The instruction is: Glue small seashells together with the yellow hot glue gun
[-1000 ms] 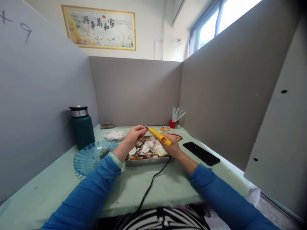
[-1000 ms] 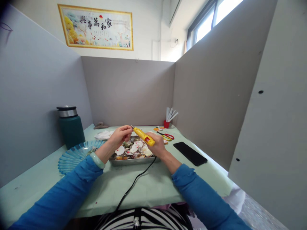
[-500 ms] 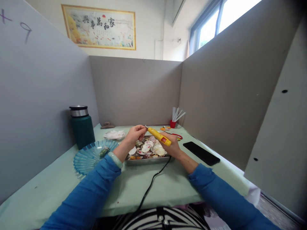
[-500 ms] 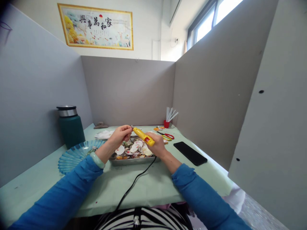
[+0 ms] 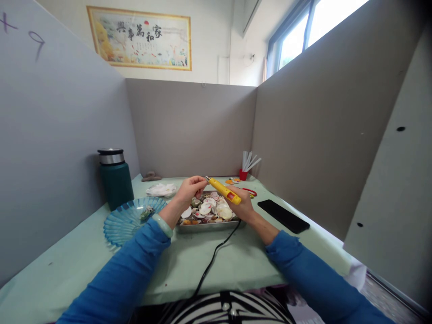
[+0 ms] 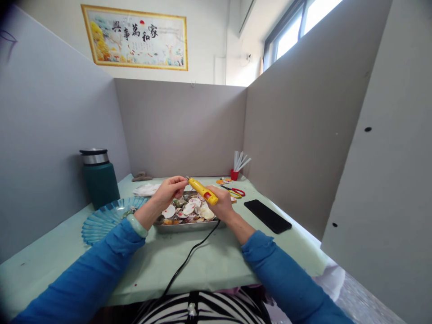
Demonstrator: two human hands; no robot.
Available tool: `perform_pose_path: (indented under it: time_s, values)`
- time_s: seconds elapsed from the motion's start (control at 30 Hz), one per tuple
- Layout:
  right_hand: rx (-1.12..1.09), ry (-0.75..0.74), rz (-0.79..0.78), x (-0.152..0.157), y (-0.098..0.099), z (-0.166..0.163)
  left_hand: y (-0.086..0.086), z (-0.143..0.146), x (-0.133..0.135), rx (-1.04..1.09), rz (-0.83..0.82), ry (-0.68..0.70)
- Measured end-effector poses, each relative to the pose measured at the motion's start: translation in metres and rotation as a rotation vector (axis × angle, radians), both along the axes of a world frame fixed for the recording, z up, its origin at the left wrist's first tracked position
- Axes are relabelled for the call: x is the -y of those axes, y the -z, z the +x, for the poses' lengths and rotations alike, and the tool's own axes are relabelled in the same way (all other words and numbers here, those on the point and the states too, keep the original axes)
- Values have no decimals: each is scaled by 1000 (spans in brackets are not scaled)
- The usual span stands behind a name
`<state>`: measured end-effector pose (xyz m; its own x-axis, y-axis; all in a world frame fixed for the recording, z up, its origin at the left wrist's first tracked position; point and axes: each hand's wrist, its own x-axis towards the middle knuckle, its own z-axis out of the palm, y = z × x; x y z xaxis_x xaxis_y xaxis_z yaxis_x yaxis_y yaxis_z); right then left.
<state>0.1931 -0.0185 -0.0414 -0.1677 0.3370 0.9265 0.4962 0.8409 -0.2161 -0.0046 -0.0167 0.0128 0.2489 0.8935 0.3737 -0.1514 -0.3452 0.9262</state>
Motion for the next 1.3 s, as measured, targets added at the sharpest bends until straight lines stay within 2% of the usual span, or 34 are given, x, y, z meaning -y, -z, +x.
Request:
perform_pose_path:
  time_s: [0.47,0.87,1.3]
  values:
    - [27,-36,27,2,-2,1,-4,-1,2,104,-113,77]
    - [23,-22,21,3,-3,0,-2,-5,-1,127,-124,183]
    - [-6,-21,1,-1,1,1,-3,-5,0,118,-98,148]
